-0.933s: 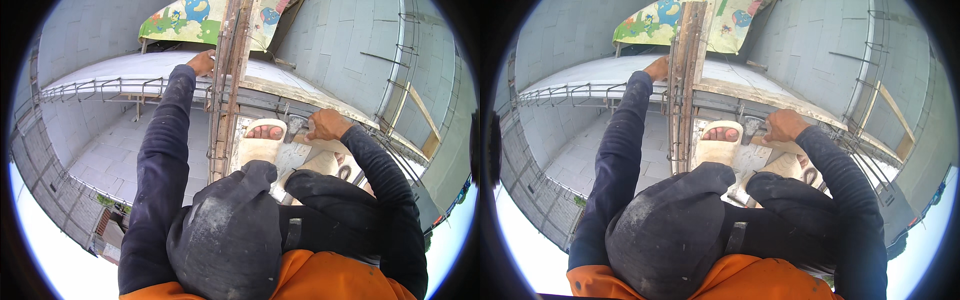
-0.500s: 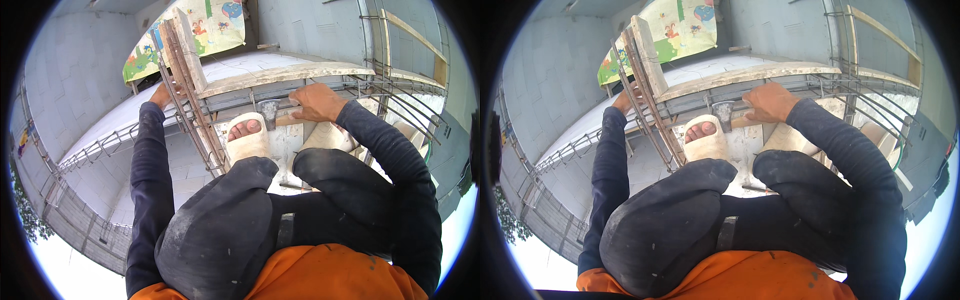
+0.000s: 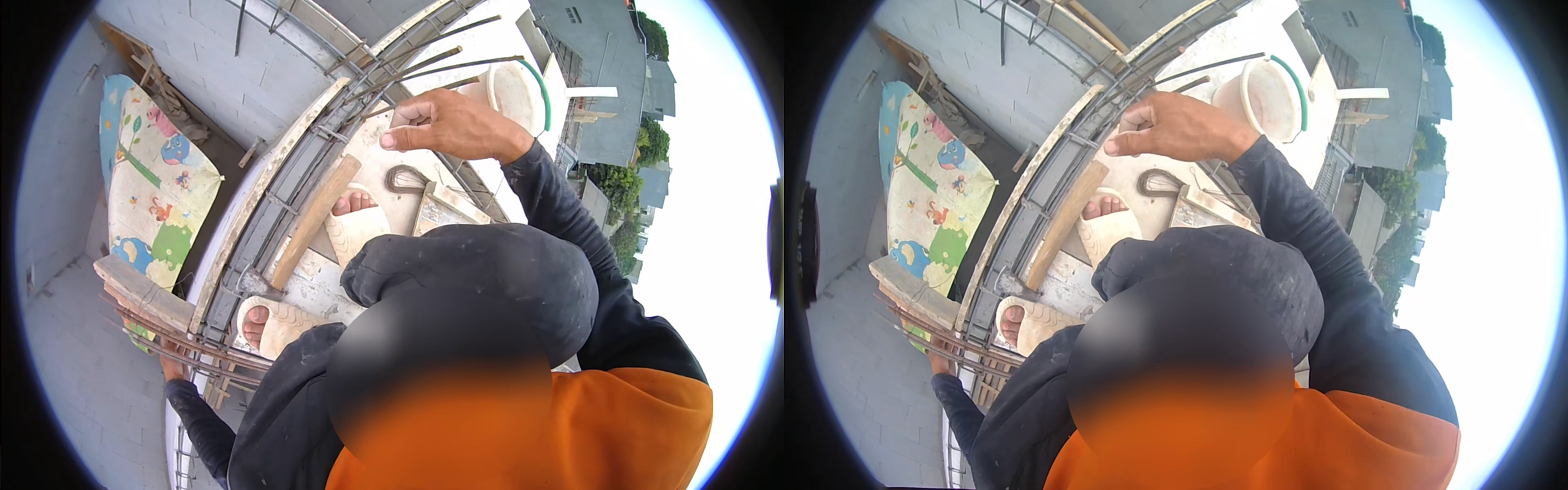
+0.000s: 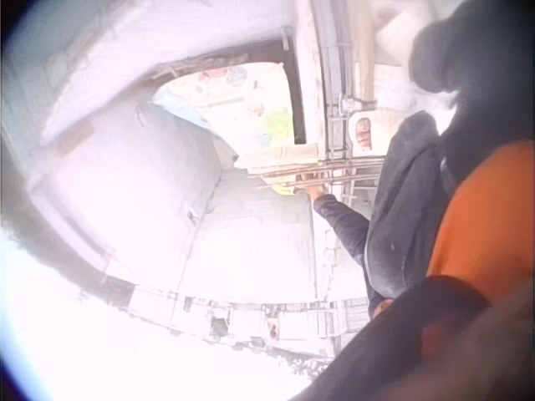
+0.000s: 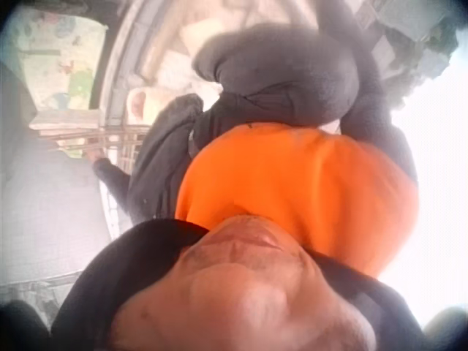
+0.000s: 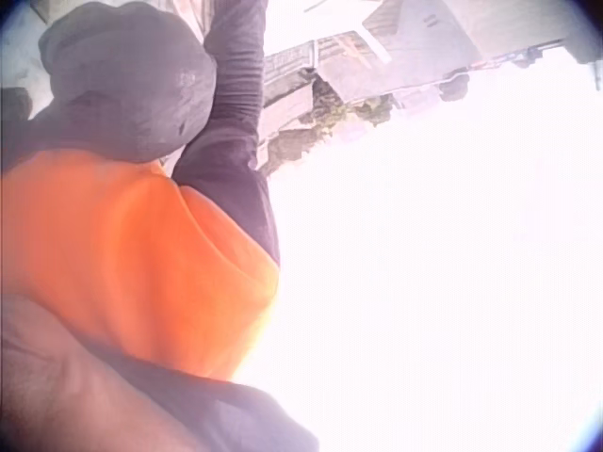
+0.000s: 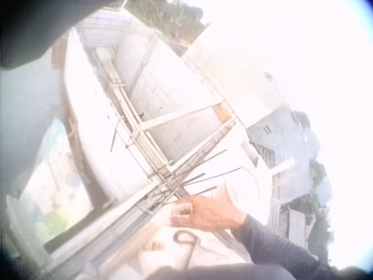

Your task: The person constructs a wooden form for concrete by marking a piece of wood with a pencil, assembling multiple wooden components, and securing them together using nails and a hammer.

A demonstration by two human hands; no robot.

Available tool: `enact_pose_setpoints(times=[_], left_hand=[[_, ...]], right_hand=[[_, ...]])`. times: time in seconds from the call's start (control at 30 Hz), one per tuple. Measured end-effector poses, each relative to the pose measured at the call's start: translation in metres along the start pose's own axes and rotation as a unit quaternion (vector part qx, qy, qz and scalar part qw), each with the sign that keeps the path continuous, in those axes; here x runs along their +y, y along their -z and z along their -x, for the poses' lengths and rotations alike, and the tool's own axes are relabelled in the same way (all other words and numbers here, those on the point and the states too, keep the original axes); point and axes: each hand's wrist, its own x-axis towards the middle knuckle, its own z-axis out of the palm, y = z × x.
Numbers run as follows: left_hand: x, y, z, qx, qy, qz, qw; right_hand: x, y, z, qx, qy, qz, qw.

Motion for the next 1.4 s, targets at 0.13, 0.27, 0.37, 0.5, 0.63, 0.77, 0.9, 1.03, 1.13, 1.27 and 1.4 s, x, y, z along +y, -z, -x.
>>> enact_pose_setpoints(times=[0.13,0.27,0.37,0.5,0.63,0.77,0.9,1.03,1.13,1.27,1.4], left_hand=[[0.032,0.018,0.034,0.122,0.037,-0.138,0.982],[0.117,0.057,0.076,0.156,0.016,-0.207,0.966],[0.176,0.078,0.102,0.211,0.015,-0.227,0.951],[0.269,0.038,0.113,0.182,0.036,-0.294,0.938],[0.329,-0.011,0.096,0.192,-0.006,-0.347,0.918],[0.363,-0.019,0.071,0.172,-0.078,-0.373,0.908],[0.34,-0.02,0.093,0.166,-0.135,-0.387,0.897],[0.364,-0.129,0.121,0.196,-0.189,-0.531,0.802],[0.327,-0.142,0.077,0.168,-0.239,-0.514,0.806],[0.303,-0.111,0.197,0.262,-0.15,-0.538,0.787],[0.261,-0.087,0.218,0.266,-0.139,-0.513,0.804]], right_hand=[[0.084,-0.041,0.042,0.023,-0.171,-0.094,0.98],[0.187,-0.056,0.064,0.409,-0.215,-0.207,0.862],[0.234,-0.039,0.054,0.556,-0.222,0.136,0.789],[0.278,-0.074,0.045,0.427,-0.3,0.17,0.836],[0.281,-0.089,0.036,0.471,-0.293,0.153,0.818],[0.278,-0.061,0.027,0.485,-0.226,-0.024,0.845],[0.347,-0.021,-0.019,0.415,-0.205,-0.165,0.871],[0.454,-0.034,-0.038,0.283,-0.292,-0.362,0.839],[0.636,0.059,0.027,0.413,-0.211,-0.367,0.806],[0.619,-0.007,-0.046,0.245,-0.358,-0.325,0.84],[0.59,0.027,-0.028,0.175,-0.412,-0.26,0.856]])
